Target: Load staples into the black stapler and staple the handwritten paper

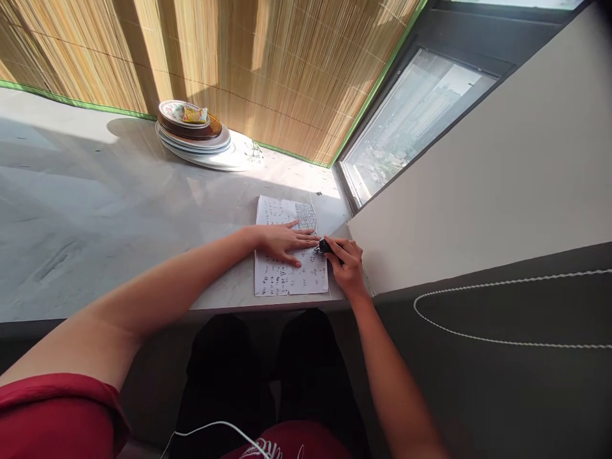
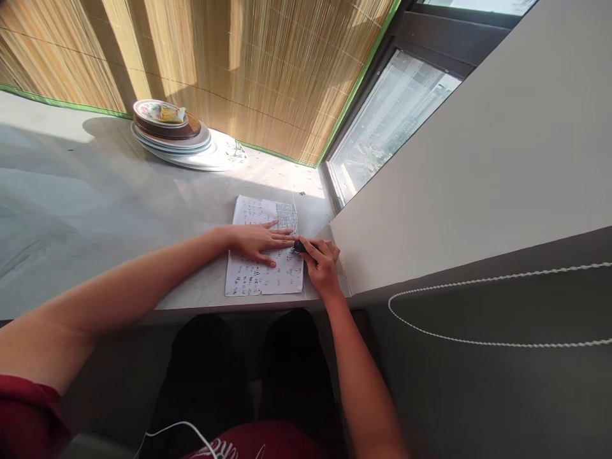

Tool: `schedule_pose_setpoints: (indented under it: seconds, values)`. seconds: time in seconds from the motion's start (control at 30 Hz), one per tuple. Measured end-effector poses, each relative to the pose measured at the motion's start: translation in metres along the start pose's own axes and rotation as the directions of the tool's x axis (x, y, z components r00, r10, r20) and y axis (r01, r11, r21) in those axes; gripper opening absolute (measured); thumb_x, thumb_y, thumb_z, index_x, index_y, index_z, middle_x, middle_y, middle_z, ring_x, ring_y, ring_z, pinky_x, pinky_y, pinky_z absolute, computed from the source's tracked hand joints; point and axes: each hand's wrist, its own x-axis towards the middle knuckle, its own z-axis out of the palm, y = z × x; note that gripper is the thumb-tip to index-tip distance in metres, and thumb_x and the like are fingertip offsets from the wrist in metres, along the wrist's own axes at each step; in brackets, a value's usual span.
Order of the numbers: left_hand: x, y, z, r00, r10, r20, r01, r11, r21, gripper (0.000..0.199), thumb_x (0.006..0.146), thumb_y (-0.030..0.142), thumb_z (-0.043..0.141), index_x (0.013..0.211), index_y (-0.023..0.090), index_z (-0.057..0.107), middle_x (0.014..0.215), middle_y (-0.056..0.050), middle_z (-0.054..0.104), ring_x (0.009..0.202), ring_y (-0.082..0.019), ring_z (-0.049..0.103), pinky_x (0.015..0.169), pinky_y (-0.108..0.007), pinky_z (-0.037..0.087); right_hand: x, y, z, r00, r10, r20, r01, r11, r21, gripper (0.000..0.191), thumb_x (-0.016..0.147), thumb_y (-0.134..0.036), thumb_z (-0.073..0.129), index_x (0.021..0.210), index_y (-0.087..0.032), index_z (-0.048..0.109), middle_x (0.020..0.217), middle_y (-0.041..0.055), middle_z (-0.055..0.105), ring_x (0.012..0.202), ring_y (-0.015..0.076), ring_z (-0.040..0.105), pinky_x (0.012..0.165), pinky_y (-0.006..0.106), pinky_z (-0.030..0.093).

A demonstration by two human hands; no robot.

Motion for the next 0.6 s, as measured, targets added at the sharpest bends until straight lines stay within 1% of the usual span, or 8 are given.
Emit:
schedule_pose_setpoints:
  seconds: [0.07,0.17,0.33,0.47,0.53,0.6]
  values:
    - [0.0001,-0.0014,0.0014,1.0,0.018,-0.022,-0.018,1.0,-0.007,0.08,0.088,0.063,0.065,0.159,0.034,0.043,0.166,0.0,0.038,0.158,-0.03,0.026,0.132,-0.045,0.011,0.0008,-0.0024,0.0001,0.999,-0.026,0.026,0.026,0.999,-0.018,0.042,0.103,-0.029,0.054,0.143,-0.04,0.063,0.119,0.005,0.07,0.109,0.0276,0.062,0.099,0.047,0.043]
    - [0.0006,0.0002,0.0014,1.0,0.003,-0.014,-0.003,1.0,-0.004,0.08,0.087,0.063,0.064,0.159,0.032,0.045,0.165,-0.001,0.041,0.158,-0.029,0.026,0.132,-0.044,0.01,0.0012,-0.0055,0.0002,0.998,-0.036,0.055,0.038,0.998,-0.04,0.044,0.103,-0.028,0.053,0.144,-0.042,0.061,0.119,0.0051,0.069,0.11,0.0281,0.06,0.098,0.047,0.042]
    - [0.0016,0.0056,-0.001,0.999,-0.037,0.03,0.037,0.999,0.028,0.08,0.087,0.063,0.061,0.158,0.03,0.047,0.166,-0.001,0.041,0.159,-0.03,0.023,0.131,-0.044,0.01,0.0009,-0.0076,0.0022,0.998,-0.029,0.05,0.032,0.998,-0.06,0.044,0.104,-0.028,0.052,0.145,-0.041,0.06,0.118,0.0056,0.068,0.109,0.0279,0.058,0.098,0.047,0.04]
    - [0.0017,0.0067,-0.0012,0.999,-0.04,0.028,0.039,0.999,0.034,0.078,0.086,0.063,0.063,0.155,0.028,0.051,0.164,-0.003,0.043,0.159,-0.031,0.025,0.131,-0.044,0.013,0.0011,-0.0083,0.0034,0.998,-0.04,0.049,0.043,0.996,-0.072,0.042,0.105,-0.03,0.052,0.145,-0.039,0.061,0.118,0.0064,0.068,0.109,0.028,0.058,0.099,0.046,0.039]
    - [0.0015,0.007,-0.0012,0.999,-0.03,0.025,0.029,0.999,0.04,0.077,0.086,0.062,0.063,0.154,0.027,0.052,0.164,-0.004,0.044,0.159,-0.031,0.025,0.131,-0.045,0.011,0.0013,-0.0089,0.0031,0.997,-0.048,0.054,0.053,0.995,-0.085,0.042,0.105,-0.03,0.052,0.145,-0.039,0.06,0.118,0.0063,0.068,0.109,0.0276,0.058,0.099,0.046,0.038]
    - [0.001,0.0074,-0.0013,0.999,-0.034,0.042,0.032,0.998,0.056,0.078,0.088,0.062,0.061,0.156,0.026,0.049,0.166,-0.004,0.04,0.159,-0.031,0.023,0.131,-0.045,0.007,0.0013,-0.0097,0.0026,0.997,-0.052,0.059,0.058,0.993,-0.107,0.042,0.105,-0.03,0.052,0.146,-0.039,0.06,0.117,0.0059,0.068,0.109,0.0267,0.058,0.099,0.045,0.037]
